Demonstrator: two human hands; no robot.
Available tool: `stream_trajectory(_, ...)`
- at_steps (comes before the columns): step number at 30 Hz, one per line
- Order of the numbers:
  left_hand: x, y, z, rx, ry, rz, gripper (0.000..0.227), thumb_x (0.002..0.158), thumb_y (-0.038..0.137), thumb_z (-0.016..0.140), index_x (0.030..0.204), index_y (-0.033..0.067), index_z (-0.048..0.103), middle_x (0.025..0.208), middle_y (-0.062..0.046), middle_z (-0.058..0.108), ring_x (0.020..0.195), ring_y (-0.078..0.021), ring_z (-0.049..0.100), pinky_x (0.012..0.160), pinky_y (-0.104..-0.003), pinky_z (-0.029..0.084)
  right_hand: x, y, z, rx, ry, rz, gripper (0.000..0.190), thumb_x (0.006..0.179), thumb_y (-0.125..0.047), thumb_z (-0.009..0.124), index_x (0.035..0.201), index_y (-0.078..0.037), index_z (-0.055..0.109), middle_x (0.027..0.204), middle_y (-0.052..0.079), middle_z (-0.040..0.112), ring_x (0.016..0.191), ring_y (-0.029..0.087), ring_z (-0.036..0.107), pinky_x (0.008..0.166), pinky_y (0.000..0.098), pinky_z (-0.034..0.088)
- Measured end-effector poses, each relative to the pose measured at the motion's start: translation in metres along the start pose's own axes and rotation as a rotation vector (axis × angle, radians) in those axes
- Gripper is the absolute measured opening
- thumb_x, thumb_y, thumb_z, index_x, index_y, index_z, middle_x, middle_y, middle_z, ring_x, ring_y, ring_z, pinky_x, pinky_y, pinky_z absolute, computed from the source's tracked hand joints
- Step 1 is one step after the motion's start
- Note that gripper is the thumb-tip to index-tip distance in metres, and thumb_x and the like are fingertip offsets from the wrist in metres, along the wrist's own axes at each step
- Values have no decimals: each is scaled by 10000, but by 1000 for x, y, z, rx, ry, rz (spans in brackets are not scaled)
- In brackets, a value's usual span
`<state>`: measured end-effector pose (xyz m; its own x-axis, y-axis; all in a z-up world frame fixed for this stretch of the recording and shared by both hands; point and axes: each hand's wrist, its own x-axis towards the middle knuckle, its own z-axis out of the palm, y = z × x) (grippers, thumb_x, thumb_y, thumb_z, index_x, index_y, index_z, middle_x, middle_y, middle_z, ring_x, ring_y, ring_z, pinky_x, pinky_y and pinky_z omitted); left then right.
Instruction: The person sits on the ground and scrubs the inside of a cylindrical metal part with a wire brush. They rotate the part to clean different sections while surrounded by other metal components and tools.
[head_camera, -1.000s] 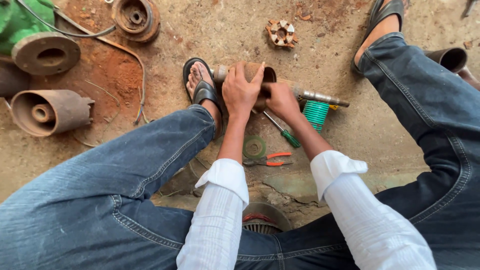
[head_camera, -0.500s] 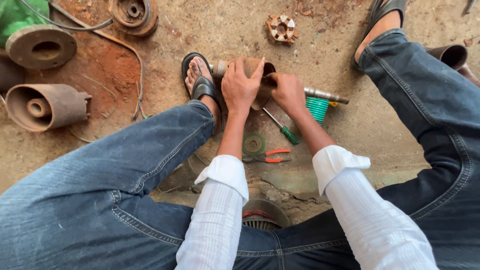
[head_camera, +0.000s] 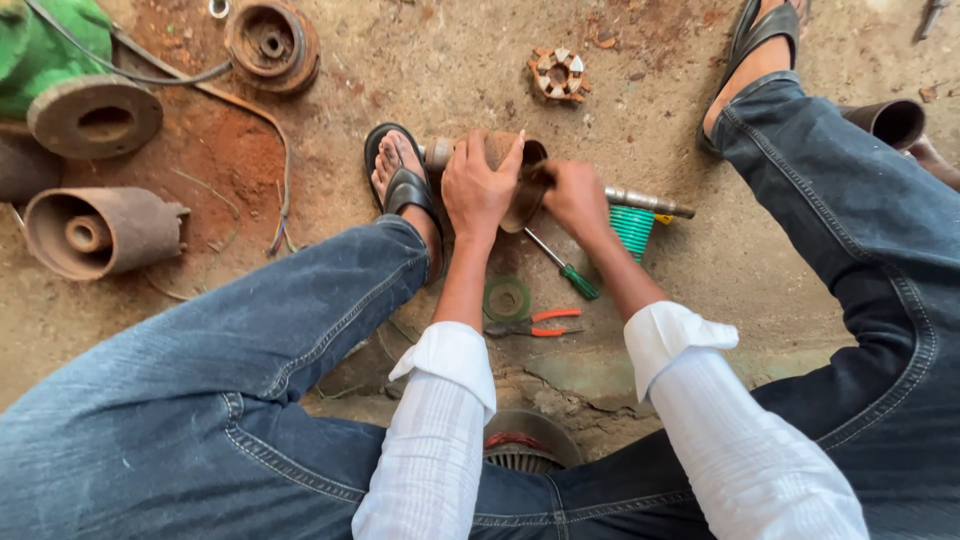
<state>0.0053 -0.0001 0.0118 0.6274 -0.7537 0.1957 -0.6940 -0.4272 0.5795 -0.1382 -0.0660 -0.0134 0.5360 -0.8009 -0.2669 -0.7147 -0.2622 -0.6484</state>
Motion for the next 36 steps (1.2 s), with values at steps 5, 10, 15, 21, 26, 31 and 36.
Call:
stream_trajectory(5,1,-1,-4,0,-16,-17,529,898,496,731,1122,20,680,1045,-203,717,944,-400,698,816,-480,550,-1,-8,7,131,137,-11,266,910,-96,703,1162,-38,764,1027,228,739,907,374,738,804,435,567)
stream_trajectory(10,2,0,-9,-62,-63,-59,530,923,520,707,1131,34,682,1086,-194,724,985,-388,705,832,-465,558,6,-18,50,464,298,221,241,942,-146,715,1135,-5,745,933,169,780,795,197,742,715,349,559)
stream_trajectory(15,2,-1,-10,-112,-106,-94,508,954,519,668,1156,54,684,1097,-180,727,1002,-381,706,831,-455,559,12,-14,55,599,265,360,232,958,-146,691,1139,-13,751,879,102,786,740,110,670,672,305,528)
stream_trajectory(21,1,-5,-2,-76,-75,-82,472,962,503,665,1129,62,684,1086,-179,736,997,-381,713,828,-455,565,9,-16,49,834,28,128,271,911,-31,640,1165,-18,734,1030,18,790,915,75,712,806,267,559)
stream_trajectory(26,0,-10,1,-86,-75,-71,469,976,480,654,1151,46,679,1077,-195,730,976,-381,715,818,-460,565,-9,-25,34,707,-325,171,129,886,-42,749,1003,12,761,925,89,773,822,136,689,749,336,550)
stream_trajectory(31,-2,-7,-1,-47,-82,-82,462,976,480,663,1130,44,679,1060,-196,728,960,-388,711,823,-469,562,-9,-24,8,-51,-410,-18,229,812,-9,724,1033,-45,777,1003,191,750,932,346,710,834,456,540)
stream_trajectory(36,-2,-1,-5,-85,-39,-66,457,957,461,671,1115,32,675,1046,-198,728,945,-401,703,802,-473,554,5,-1,-12,133,10,-42,487,751,105,561,1146,-80,780,1095,176,762,939,299,753,881,405,575)
